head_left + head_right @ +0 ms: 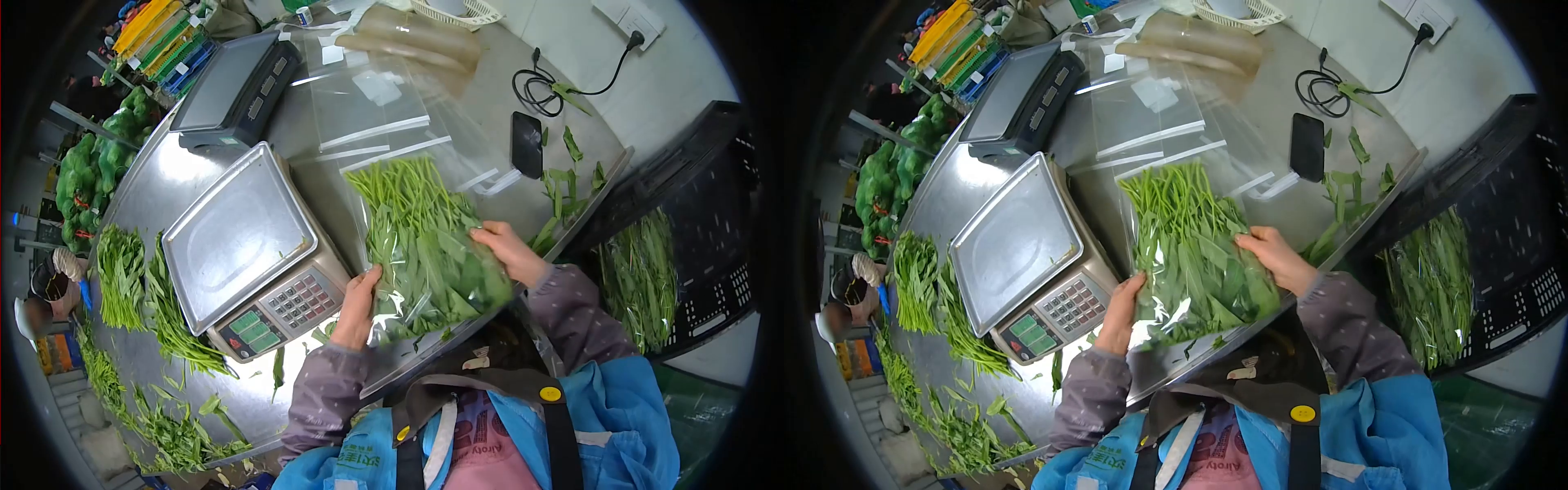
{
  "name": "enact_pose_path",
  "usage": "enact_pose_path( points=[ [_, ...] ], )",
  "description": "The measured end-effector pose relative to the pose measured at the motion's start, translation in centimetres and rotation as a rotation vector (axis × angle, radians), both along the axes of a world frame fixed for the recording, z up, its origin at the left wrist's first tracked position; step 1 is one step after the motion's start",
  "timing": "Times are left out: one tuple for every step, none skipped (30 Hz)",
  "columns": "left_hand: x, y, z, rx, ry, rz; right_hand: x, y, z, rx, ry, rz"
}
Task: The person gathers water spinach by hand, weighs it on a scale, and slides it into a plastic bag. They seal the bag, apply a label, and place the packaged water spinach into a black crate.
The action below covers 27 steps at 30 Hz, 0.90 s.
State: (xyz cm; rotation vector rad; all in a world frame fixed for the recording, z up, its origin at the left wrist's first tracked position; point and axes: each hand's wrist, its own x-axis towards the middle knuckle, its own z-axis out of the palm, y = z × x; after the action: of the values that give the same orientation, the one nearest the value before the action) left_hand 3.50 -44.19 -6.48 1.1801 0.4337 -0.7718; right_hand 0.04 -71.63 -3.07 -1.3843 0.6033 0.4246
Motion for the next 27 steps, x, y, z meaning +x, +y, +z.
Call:
enact_pose_path(
  points=[
    [-0.1,0.6,3.8,0.022,-0.044,-0.019,-0.2,0.4,4.5,0.022,-0.005,-0.091],
    [-0.2,1.2,7.1,0.045,-0.084,-0.04,-0.4,0.6,6.7,0.045,-0.005,-0.183],
    [0.0,2.1,8.3,0.046,-0.082,-0.043,-1.4,-1.9,5.3,-0.039,-0.323,0.03],
    [0.2,2.9,9.1,-0.31,-0.079,-0.118,-1.6,-2.3,6.9,0.112,-0.39,0.016],
    [0.5,3.7,9.8,-0.667,-0.078,-0.192,-1.3,-2.1,9.1,0.371,-0.375,-0.04],
    [0.7,4.0,10.6,-1.024,-0.08,-0.267,-1.0,-2.2,9.7,0.529,-0.384,-0.05],
    [0.8,3.6,11.5,-0.863,-0.124,-0.17,-0.3,-2.3,9.6,0.609,-0.379,-0.039],
    [0.8,3.1,12.0,-0.7,-0.163,-0.072,0.6,-2.8,8.5,0.6,-0.346,0.002],
    [0.6,2.4,11.0,-0.47,-0.201,0.023,0.6,-2.5,7.2,0.599,-0.351,0.003],
    [0.3,1.7,8.8,-0.241,-0.237,0.117,0.5,-2.0,5.6,0.259,-0.291,-0.005],
    [-0.2,1.4,5.5,-0.083,-0.315,0.108,0.2,-1.6,3.6,-0.08,-0.222,-0.014],
    [-1.6,2.0,1.6,0.126,-0.447,-0.006,0.0,-1.3,1.1,-0.273,-0.15,-0.017],
    [-3.1,1.9,-0.5,0.193,-0.431,-0.035,-0.6,-1.1,-1.6,-0.359,-0.163,0.014],
    [-4.2,1.2,-1.6,0.262,-0.412,-0.064,-1.4,-0.8,-3.8,-0.445,-0.176,0.044],
    [-4.8,0.6,-1.6,0.193,-0.323,-0.045,-2.2,-0.2,-5.4,-0.499,-0.227,0.085],
    [-5.0,-0.2,-0.4,0.123,-0.235,-0.026,-2.2,1.2,-4.0,-0.552,-0.279,0.125],
    [-4.8,-0.9,1.3,0.019,-0.091,-0.033,-2.5,2.2,-1.7,-0.3,-0.048,0.075],
    [-4.8,-1.3,0.7,0.018,-0.091,-0.035,-2.9,2.8,-2.3,-0.295,-0.089,0.067],
    [-4.7,-1.7,-0.4,-0.052,-0.081,-0.102,-3.1,3.0,-2.6,-0.189,-0.072,0.077],
    [-4.6,-1.9,-0.8,-0.121,-0.073,-0.169,-3.3,3.2,-2.6,-0.083,-0.057,0.086],
    [-4.3,-1.9,-0.7,-0.201,0.16,-0.147,-3.4,3.1,-2.5,-0.007,-0.073,0.096],
    [-4.3,-1.9,-0.7,-0.202,0.155,-0.153,-3.6,3.0,-2.3,-0.01,-0.079,0.09],
    [-4.7,-1.7,-0.9,-0.201,0.11,-0.158,-3.9,2.8,-2.0,0.009,-0.103,0.08],
    [-5.0,-1.6,-1.1,-0.201,0.066,-0.166,-4.4,2.6,-1.8,0.027,-0.128,0.065],
    [-5.1,-1.7,-1.1,-0.194,0.057,-0.17,-5.0,2.6,-1.5,0.031,-0.254,0.032],
    [-5.2,-1.8,-1.2,-0.201,0.047,-0.189,-5.5,2.3,-1.3,0.046,-0.224,0.044],
    [-5.2,-1.9,-1.4,-0.236,-0.003,-0.209,-5.9,2.3,-0.8,0.03,-0.283,0.034]
  ],
)
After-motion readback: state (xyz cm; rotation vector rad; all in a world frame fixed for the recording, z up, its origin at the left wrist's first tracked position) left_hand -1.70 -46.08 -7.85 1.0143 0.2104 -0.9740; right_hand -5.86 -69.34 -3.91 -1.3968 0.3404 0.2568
